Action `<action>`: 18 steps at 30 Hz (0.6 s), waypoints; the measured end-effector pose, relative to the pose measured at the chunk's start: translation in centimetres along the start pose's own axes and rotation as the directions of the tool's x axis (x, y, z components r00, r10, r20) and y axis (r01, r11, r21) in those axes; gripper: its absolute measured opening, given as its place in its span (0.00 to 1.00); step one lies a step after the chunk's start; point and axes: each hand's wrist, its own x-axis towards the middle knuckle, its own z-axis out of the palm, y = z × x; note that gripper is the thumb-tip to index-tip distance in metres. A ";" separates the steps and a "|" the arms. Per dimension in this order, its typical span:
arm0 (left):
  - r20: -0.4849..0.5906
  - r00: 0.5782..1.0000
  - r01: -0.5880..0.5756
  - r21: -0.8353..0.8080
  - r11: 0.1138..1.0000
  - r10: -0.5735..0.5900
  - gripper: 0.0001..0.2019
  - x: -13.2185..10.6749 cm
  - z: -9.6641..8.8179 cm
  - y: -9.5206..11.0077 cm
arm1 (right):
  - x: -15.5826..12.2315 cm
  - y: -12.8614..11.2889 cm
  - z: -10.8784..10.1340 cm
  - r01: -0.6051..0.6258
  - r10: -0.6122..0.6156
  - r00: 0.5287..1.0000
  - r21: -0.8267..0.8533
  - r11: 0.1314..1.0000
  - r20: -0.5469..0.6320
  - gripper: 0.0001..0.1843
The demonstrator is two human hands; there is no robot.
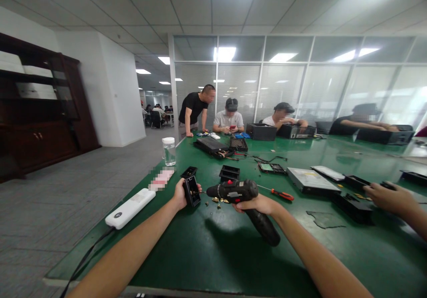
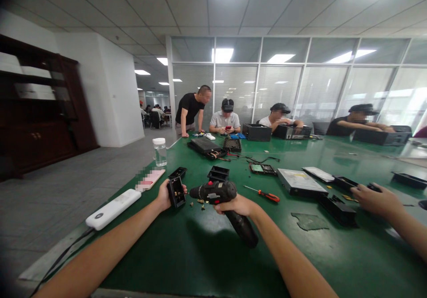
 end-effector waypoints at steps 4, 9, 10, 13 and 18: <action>-0.007 1.000 0.005 -0.005 1.000 -0.005 0.22 0.0 0.0 0.0 | 0.1 0.2 -0.1 0.012 -0.012 1.000 0.000 1.000 0.014 0.13; 0.009 1.000 -0.018 0.017 1.000 0.018 0.23 0.2 -0.2 -0.1 | 0.0 0.3 0.0 0.023 -0.023 1.000 -0.043 0.999 0.000 0.10; 0.016 1.000 -0.023 0.020 1.000 0.023 0.23 0.2 -0.3 -0.1 | 0.0 0.3 0.0 0.026 -0.026 1.000 -0.051 0.998 0.007 0.10; 0.021 1.000 -0.012 0.022 1.000 0.012 0.23 0.3 -0.5 -0.2 | 0.1 0.5 -0.2 0.031 -0.029 0.999 -0.063 0.998 0.037 0.11; 0.020 1.000 -0.024 0.017 1.000 0.024 0.23 0.4 -0.6 -0.2 | 0.1 0.2 -0.1 0.028 -0.026 0.999 -0.062 0.998 0.035 0.11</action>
